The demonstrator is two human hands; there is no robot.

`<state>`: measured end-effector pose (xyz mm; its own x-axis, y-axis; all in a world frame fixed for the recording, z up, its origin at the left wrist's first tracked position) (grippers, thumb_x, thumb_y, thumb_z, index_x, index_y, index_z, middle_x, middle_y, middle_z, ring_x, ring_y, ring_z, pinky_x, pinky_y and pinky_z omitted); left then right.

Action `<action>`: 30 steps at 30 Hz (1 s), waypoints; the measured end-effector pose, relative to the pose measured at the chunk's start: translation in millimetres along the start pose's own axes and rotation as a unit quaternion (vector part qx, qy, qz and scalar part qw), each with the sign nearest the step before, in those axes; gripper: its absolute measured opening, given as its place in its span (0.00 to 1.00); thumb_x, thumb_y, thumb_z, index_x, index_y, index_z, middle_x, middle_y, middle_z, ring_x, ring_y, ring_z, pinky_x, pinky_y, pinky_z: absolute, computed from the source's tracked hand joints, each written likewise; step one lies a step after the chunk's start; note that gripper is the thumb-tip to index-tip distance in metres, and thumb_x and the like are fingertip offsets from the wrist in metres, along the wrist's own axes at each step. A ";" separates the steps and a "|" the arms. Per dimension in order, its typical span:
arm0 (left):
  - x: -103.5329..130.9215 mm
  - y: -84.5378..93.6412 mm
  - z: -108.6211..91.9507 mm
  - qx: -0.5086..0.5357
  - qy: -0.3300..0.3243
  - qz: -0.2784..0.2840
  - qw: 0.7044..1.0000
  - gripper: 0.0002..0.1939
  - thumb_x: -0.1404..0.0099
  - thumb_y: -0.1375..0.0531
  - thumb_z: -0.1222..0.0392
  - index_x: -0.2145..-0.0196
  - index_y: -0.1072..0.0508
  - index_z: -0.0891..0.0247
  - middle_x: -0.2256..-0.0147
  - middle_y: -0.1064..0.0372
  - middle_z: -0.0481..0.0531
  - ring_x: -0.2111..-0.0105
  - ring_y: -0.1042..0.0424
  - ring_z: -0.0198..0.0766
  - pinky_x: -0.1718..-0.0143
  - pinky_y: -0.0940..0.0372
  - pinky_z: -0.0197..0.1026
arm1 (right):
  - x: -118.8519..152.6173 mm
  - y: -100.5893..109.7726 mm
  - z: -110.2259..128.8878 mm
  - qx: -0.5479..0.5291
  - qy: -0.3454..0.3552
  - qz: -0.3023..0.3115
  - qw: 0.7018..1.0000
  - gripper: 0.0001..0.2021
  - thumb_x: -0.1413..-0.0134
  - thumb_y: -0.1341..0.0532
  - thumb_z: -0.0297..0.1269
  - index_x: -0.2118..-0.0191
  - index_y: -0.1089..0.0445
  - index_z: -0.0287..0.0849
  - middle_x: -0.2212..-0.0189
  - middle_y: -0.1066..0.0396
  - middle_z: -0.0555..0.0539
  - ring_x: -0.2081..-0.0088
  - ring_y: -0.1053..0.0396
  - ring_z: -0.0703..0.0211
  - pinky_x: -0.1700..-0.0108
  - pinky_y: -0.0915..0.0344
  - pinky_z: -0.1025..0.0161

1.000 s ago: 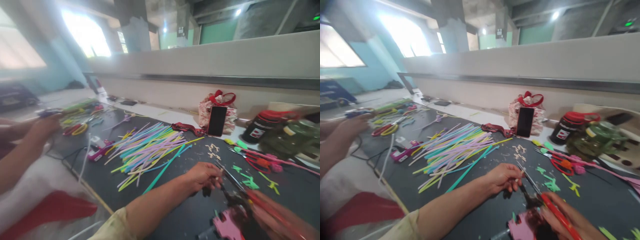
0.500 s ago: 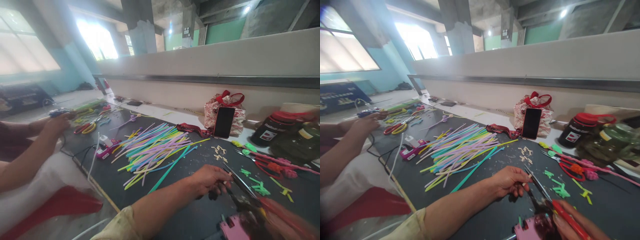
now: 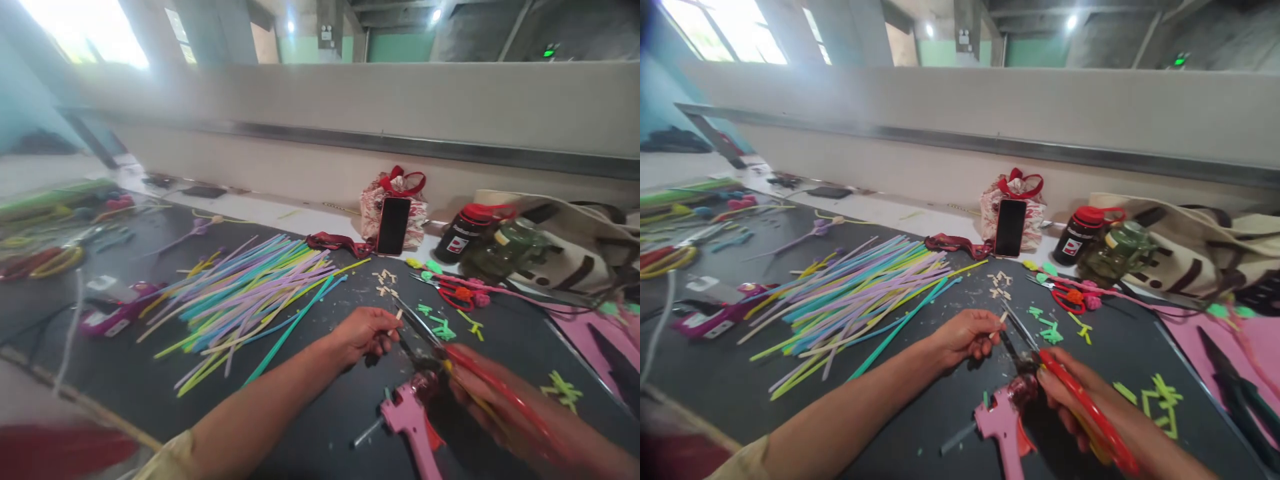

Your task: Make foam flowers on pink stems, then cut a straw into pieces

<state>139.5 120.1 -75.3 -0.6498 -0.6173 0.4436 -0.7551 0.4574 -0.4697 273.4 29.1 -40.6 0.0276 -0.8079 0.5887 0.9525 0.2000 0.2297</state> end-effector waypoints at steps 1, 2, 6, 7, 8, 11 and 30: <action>-0.1 -0.1 -0.2 0.000 0.000 0.000 1.000 0.07 0.50 0.41 0.64 0.71 0.32 0.68 0.82 0.34 0.45 0.87 0.38 0.25 0.89 0.47 0.27 | 0.1 -2.6 2.8 -0.004 -0.006 0.005 1.000 0.22 0.58 0.43 0.56 0.60 0.38 0.48 0.80 0.36 0.52 0.83 0.36 0.65 0.86 0.42 0.72; -0.1 -0.2 -0.2 0.000 -0.001 0.000 1.000 0.07 0.50 0.41 0.63 0.71 0.32 0.68 0.82 0.34 0.45 0.87 0.38 0.25 0.89 0.47 0.27 | -0.2 -5.2 4.4 -0.007 -0.012 0.012 1.000 0.21 0.58 0.43 0.56 0.60 0.39 0.48 0.80 0.37 0.53 0.84 0.38 0.67 0.87 0.43 0.73; 0.2 0.0 0.6 -0.001 -0.005 -0.006 1.000 0.08 0.50 0.41 0.63 0.71 0.32 0.68 0.81 0.34 0.45 0.87 0.38 0.25 0.88 0.47 0.27 | -2.7 -15.4 9.8 0.009 -0.002 0.044 0.999 0.19 0.55 0.44 0.55 0.64 0.40 0.46 0.79 0.41 0.56 0.86 0.44 0.74 0.89 0.49 0.77; 0.2 0.0 0.9 -0.002 -0.006 -0.007 1.000 0.07 0.50 0.41 0.62 0.72 0.32 0.68 0.81 0.34 0.45 0.87 0.38 0.24 0.88 0.46 0.27 | -3.1 -16.9 11.0 0.010 0.001 0.045 0.999 0.19 0.55 0.44 0.55 0.64 0.41 0.46 0.79 0.41 0.56 0.86 0.45 0.74 0.89 0.50 0.78; 0.1 -0.2 1.0 -0.002 -0.008 -0.008 1.000 0.07 0.50 0.41 0.62 0.72 0.33 0.68 0.81 0.34 0.45 0.87 0.38 0.24 0.88 0.47 0.27 | -3.1 -18.5 12.4 0.010 0.002 0.048 0.999 0.19 0.55 0.44 0.55 0.63 0.41 0.45 0.79 0.41 0.56 0.86 0.45 0.74 0.89 0.49 0.78; 0.0 -1.5 0.7 -0.005 -0.013 -0.005 1.000 0.07 0.50 0.41 0.62 0.73 0.34 0.67 0.81 0.34 0.45 0.87 0.38 0.25 0.89 0.47 0.27 | -1.8 -23.0 16.1 0.009 -0.009 0.054 0.998 0.20 0.55 0.44 0.54 0.60 0.41 0.46 0.79 0.43 0.57 0.84 0.44 0.72 0.87 0.47 0.77; 6.8 -1.0 -7.9 -0.054 -0.018 -0.035 0.998 0.10 0.54 0.40 0.59 0.75 0.35 0.67 0.82 0.35 0.45 0.88 0.40 0.24 0.88 0.47 0.28 | -7.2 -31.3 41.2 0.113 0.083 0.058 0.988 0.18 0.52 0.46 0.53 0.61 0.40 0.45 0.78 0.43 0.56 0.82 0.46 0.72 0.84 0.46 0.75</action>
<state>135.2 120.5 -65.7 -0.5935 -0.6711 0.4442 -0.8044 0.4773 -0.3537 230.9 51.6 -20.1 0.2003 -0.8481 0.4905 0.8486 0.4004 0.3458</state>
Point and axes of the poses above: each hand's wrist, its own x-axis away from the middle knuckle, its own y-axis out of the back of the hand, z = x × y, the point moved 9 cm from there along -x, towards the middle knuckle
